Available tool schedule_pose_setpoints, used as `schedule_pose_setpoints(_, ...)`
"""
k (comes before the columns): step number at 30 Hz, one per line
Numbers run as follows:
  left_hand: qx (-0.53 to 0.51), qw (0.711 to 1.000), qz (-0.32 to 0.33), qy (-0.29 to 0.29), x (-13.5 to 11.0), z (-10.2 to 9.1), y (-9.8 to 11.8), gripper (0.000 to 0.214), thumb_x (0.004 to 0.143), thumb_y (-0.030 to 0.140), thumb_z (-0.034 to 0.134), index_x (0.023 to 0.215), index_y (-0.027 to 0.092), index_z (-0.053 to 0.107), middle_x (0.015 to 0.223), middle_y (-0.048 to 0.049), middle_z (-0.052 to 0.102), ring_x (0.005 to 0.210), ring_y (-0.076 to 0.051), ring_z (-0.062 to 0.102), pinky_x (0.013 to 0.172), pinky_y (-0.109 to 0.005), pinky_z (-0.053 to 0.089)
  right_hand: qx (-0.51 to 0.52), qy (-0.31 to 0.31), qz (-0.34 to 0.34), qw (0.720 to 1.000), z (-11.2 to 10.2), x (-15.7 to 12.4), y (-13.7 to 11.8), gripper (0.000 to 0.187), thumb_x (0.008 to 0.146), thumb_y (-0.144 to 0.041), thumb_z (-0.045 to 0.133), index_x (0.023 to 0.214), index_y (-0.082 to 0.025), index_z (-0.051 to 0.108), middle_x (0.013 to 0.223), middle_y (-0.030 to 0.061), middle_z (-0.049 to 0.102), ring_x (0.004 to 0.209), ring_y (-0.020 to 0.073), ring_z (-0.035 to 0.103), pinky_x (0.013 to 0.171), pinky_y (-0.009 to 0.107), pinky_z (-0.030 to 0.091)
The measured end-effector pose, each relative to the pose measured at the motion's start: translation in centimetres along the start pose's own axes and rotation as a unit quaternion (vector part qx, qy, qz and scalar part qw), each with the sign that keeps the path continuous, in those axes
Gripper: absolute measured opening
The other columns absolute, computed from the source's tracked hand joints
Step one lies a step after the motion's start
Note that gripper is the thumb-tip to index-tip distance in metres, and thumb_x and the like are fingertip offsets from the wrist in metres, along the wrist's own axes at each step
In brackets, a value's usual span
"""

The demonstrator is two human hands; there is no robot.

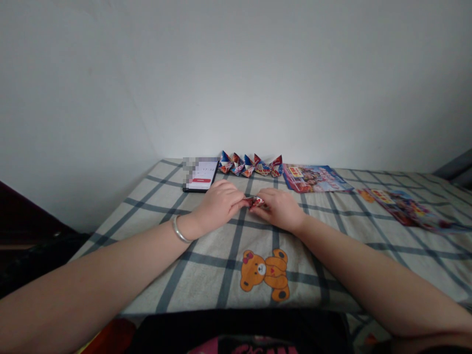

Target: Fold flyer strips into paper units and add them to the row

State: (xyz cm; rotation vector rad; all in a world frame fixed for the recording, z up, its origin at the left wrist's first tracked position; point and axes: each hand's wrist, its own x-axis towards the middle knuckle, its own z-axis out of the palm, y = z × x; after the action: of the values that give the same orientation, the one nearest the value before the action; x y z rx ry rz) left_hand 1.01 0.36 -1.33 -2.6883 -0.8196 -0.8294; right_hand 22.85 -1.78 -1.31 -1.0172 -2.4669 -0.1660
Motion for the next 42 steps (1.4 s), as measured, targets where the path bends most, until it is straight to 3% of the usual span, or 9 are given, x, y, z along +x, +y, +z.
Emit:
schedule_pose_setpoints(3,-0.005,1.0,0.022,0.002,0.03,0.02,0.02,0.037,0.1,0.035,0.046,0.071,0.016,0.059,0.07,-0.002,0.059,0.072,-0.017,0.053,0.074,-0.033,0.04,0.026,0.014,0.002,1.0,0.32,0.09,-0.05,0.02,0.091,-0.03,0.06,0.075,-0.019,0.058,0.075,0.0022,0.062,0.074,0.0155,0.057,0.064,0.026,0.036)
schedule_pose_setpoints(8,-0.097,0.992,0.042,0.063,0.01,-0.09,0.22,0.02,0.098,0.033,0.052,0.095,0.018,0.064,0.089,-0.0035,0.066,0.085,-0.019,0.057,0.079,-0.033,0.042,-0.01,0.022,-0.012,1.0,0.64,0.13,-0.24,0.017,0.092,-0.027,0.059,0.078,-0.019,0.062,0.075,0.0027,0.064,0.074,0.0162,0.056,0.064,0.027,0.036)
schedule_pose_setpoints(12,-0.115,0.986,0.05,0.107,-0.06,-0.3,0.6,0.019,0.097,0.03,0.053,0.085,0.018,0.063,0.081,-0.0019,0.065,0.08,-0.018,0.057,0.077,-0.033,0.041,-0.04,0.009,-0.006,0.999,0.4,0.11,-0.55,0.015,0.09,-0.031,0.062,0.082,-0.019,0.065,0.08,0.0046,0.067,0.078,0.0186,0.058,0.065,0.029,0.039)
schedule_pose_setpoints(16,-0.09,0.991,0.023,0.098,-0.09,-0.29,0.58,0.019,0.095,0.027,0.057,0.079,0.017,0.062,0.079,-0.002,0.065,0.078,-0.018,0.056,0.074,-0.033,0.041,0.012,0.073,-0.008,0.997,0.01,0.02,-0.67,0.011,0.09,-0.03,0.063,0.093,-0.019,0.066,0.09,0.0048,0.071,0.085,0.0191,0.062,0.072,0.03,0.045)
schedule_pose_setpoints(23,-0.121,0.987,0.015,0.1,-0.14,0.03,0.27,0.011,0.091,0.026,0.063,0.084,0.018,0.064,0.082,-0.0025,0.066,0.079,-0.018,0.059,0.073,-0.032,0.044,0.065,0.142,-0.034,0.987,0.01,-0.14,-0.47,0.01,0.092,-0.029,0.06,0.09,-0.02,0.065,0.087,0.0048,0.07,0.084,0.0183,0.064,0.075,0.03,0.05)
schedule_pose_setpoints(28,-0.19,0.976,0.037,0.105,-0.16,0.11,0.48,0.007,0.091,0.021,0.06,0.086,0.018,0.064,0.084,-0.0035,0.063,0.082,-0.017,0.059,0.075,-0.031,0.048,0.07,0.141,-0.047,0.986,0.01,-0.1,-0.56,0.004,0.09,-0.022,0.06,0.087,-0.021,0.064,0.088,0.004,0.07,0.083,0.0179,0.064,0.075,0.03,0.051)
schedule_pose_setpoints(34,-0.219,0.971,0.014,0.091,-0.17,0.27,0.43,0.006,0.091,0.02,0.06,0.084,0.018,0.062,0.086,-0.003,0.062,0.085,-0.017,0.059,0.077,-0.031,0.05,0.065,0.119,-0.041,0.99,0.04,-0.01,-0.79,0.004,0.09,-0.019,0.058,0.088,-0.021,0.062,0.09,0.005,0.07,0.086,0.0187,0.064,0.077,0.031,0.051)
schedule_pose_setpoints(42,-0.246,0.965,0.016,0.091,-0.07,0.31,0.22,0.007,0.09,0.017,0.063,0.083,0.018,0.063,0.084,-0.0016,0.061,0.083,-0.015,0.059,0.076,-0.029,0.049,0.072,0.107,-0.075,0.989,-0.17,-0.03,-0.41,0.009,0.094,-0.025,0.056,0.089,-0.021,0.062,0.092,0.0053,0.071,0.087,0.0186,0.063,0.078,0.032,0.051)
